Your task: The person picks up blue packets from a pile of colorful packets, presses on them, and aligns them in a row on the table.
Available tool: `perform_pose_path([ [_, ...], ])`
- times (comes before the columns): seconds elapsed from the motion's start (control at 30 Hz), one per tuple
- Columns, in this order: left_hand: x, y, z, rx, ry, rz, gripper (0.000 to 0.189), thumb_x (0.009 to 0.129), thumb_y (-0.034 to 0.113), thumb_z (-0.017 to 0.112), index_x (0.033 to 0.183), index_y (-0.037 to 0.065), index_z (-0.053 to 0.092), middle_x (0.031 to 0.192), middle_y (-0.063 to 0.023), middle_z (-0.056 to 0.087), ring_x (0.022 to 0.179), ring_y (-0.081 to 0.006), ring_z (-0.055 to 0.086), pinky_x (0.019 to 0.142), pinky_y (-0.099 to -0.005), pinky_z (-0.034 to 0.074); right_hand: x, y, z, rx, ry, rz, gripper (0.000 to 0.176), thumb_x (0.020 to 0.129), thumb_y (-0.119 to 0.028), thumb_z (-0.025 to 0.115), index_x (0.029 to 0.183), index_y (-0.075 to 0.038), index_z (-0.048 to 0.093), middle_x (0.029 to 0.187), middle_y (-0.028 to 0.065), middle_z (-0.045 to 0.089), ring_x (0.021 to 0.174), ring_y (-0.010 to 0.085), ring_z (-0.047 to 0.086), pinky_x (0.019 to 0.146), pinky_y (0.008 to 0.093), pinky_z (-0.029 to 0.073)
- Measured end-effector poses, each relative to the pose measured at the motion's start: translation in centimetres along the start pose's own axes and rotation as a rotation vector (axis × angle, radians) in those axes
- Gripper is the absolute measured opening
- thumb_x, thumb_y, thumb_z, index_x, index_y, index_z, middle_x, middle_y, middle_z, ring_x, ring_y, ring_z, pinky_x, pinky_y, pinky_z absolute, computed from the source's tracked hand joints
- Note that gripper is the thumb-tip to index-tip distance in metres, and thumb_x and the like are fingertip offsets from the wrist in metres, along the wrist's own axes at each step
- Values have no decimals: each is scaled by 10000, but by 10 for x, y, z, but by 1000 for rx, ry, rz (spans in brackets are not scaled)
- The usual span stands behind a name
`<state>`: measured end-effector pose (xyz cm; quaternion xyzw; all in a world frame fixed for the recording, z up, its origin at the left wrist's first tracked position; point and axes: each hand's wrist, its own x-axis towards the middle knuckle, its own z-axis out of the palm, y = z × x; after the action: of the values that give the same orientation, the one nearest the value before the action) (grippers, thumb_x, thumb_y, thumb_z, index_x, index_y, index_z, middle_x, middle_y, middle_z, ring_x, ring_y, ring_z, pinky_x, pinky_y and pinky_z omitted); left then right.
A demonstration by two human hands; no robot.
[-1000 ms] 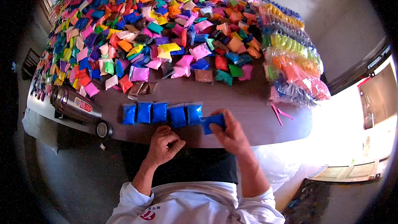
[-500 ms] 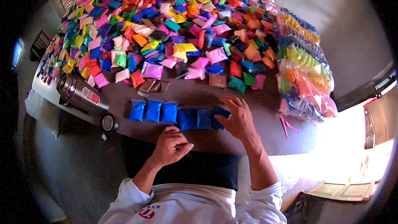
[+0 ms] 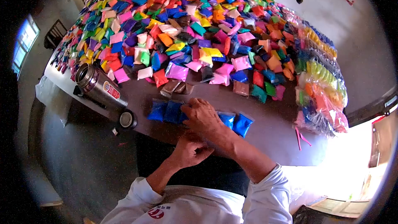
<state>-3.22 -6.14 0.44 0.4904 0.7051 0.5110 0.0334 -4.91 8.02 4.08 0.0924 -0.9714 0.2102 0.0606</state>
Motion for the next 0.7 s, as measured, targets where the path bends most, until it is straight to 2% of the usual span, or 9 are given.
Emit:
perform_pose_path([
  [0.07,-1,-2,-1,-12,35,30,185,740,156,743,658,70,602,623,-69,588,661,-282,605,702,-407,477,12,-3,8,28,-9,-10,460,704,-195,758,1128,-73,631,1164,160,580,1060,349,576,909,424,469],
  [0.23,0,-4,3,-30,62,77,166,750,168,736,701,61,619,677,-86,616,689,-307,615,713,-423,481,28,-5,24,99,119,-79,439,714,-200,755,1114,-62,640,1125,156,604,993,333,617,853,408,509],
  [0.3,0,-2,1,-18,44,67,164,748,170,738,699,64,624,674,-83,615,689,-301,614,717,-420,481,27,-6,22,216,233,-112,397,721,-178,762,1079,-47,649,1066,141,625,885,312,650,768,388,534],
  [0.37,-2,-1,-2,-14,25,57,161,745,173,740,696,67,629,670,-80,613,689,-295,612,721,-418,482,17,1,2,242,203,-64,366,726,-157,761,1056,-39,654,1031,135,635,839,302,656,737,380,537],
  [0.4,-3,-1,-4,15,-20,26,157,748,178,736,689,65,643,678,-86,627,706,-288,617,787,-415,474,9,7,-11,270,176,-17,334,731,-135,760,1033,-30,659,996,130,644,793,293,662,706,373,540],
  [0.47,-3,-1,-1,39,-61,-4,156,750,183,732,683,63,658,687,-93,640,723,-281,622,852,-412,466,-9,23,-28,256,170,35,332,739,-162,745,1035,-38,656,974,142,651,838,324,652,736,400,536],
  [0.53,-2,-2,2,34,25,54,195,734,192,745,638,80,617,591,-61,568,665,-267,592,778,-401,465,-16,26,-35,254,170,80,331,747,-188,730,1037,-46,654,951,155,658,883,356,642,766,428,532],
  [0.63,0,-1,2,59,40,79,203,738,201,741,635,79,615,582,-56,561,668,-269,592,793,-405,458,-16,21,-36,209,202,49,275,761,-194,718,986,-47,659,932,145,661,894,341,640,766,433,530],
  [0.7,0,0,0,78,13,69,191,742,199,736,649,78,621,606,-62,574,673,-278,594,799,-410,459,-4,9,-26,135,247,-143,252,741,-118,738,970,-40,668,958,139,656,829,317,650,713,389,536],
])
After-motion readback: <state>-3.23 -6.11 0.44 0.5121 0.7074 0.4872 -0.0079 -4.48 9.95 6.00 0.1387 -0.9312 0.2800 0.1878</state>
